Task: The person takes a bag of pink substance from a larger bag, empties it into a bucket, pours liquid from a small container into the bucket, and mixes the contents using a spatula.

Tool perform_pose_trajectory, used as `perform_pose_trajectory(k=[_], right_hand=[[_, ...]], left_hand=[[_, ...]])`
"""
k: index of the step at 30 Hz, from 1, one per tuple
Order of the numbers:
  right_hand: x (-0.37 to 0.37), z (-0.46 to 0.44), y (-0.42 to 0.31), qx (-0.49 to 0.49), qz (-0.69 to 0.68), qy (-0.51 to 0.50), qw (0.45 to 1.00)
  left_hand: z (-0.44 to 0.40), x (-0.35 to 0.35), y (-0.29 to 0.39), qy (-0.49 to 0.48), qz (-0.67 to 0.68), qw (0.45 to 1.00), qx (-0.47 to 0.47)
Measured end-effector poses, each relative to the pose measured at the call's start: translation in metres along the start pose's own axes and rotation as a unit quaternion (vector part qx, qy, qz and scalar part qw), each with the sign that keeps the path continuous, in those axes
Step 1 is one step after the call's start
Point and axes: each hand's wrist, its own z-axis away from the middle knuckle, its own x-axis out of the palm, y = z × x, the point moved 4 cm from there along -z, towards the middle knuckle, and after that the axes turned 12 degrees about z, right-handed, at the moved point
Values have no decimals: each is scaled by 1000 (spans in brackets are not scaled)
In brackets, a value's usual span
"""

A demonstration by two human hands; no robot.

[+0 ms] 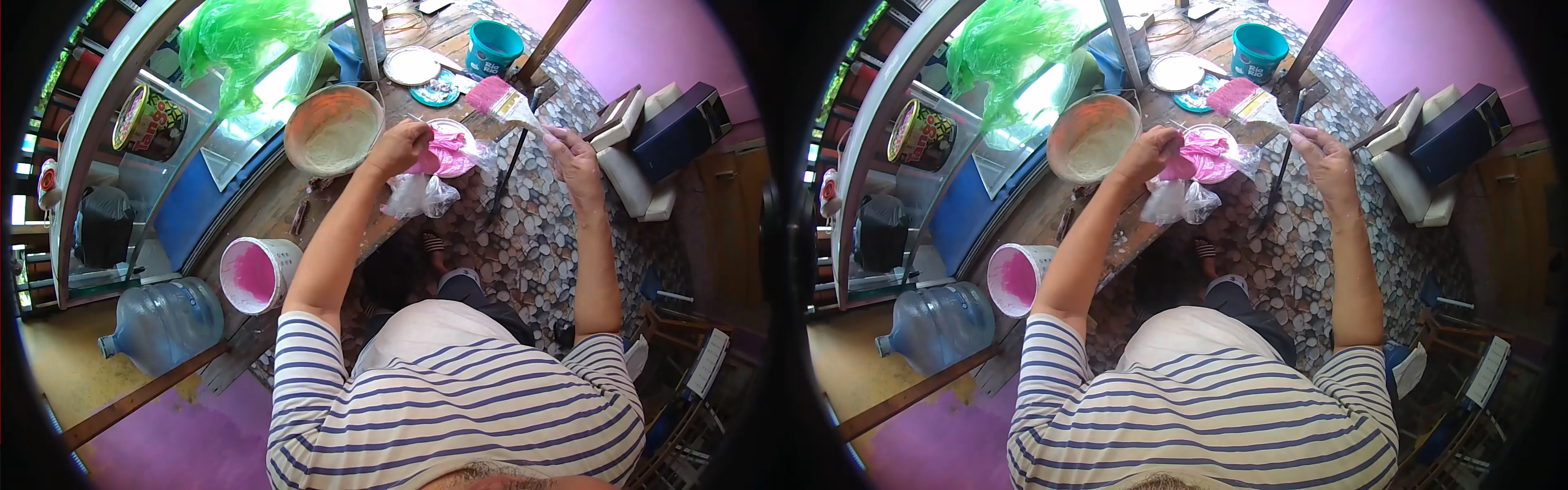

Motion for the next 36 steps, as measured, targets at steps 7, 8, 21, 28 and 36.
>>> perform_pose_trajectory(k=[7, 8, 21, 28, 36], right_hand=[[0, -1, 9, 17, 17, 20, 999], [2, -2, 14, 19, 14, 16, 1000], [32, -4, 63, 1, -12, 21, 1000], [34, 0, 74, 32, -57, 23, 998], [28, 2, 86, 23, -41, 18, 999]], left_hand=[[-14, 1, -34, -116, -51, 992, -10], [-14, 1, -39, -127, -64, 989, -33], [-14, 10, -74, -141, -128, 982, -15], [-6, 26, -100, -200, -232, 948, -93], [-11, 28, -80, -127, -298, 941, -97]])
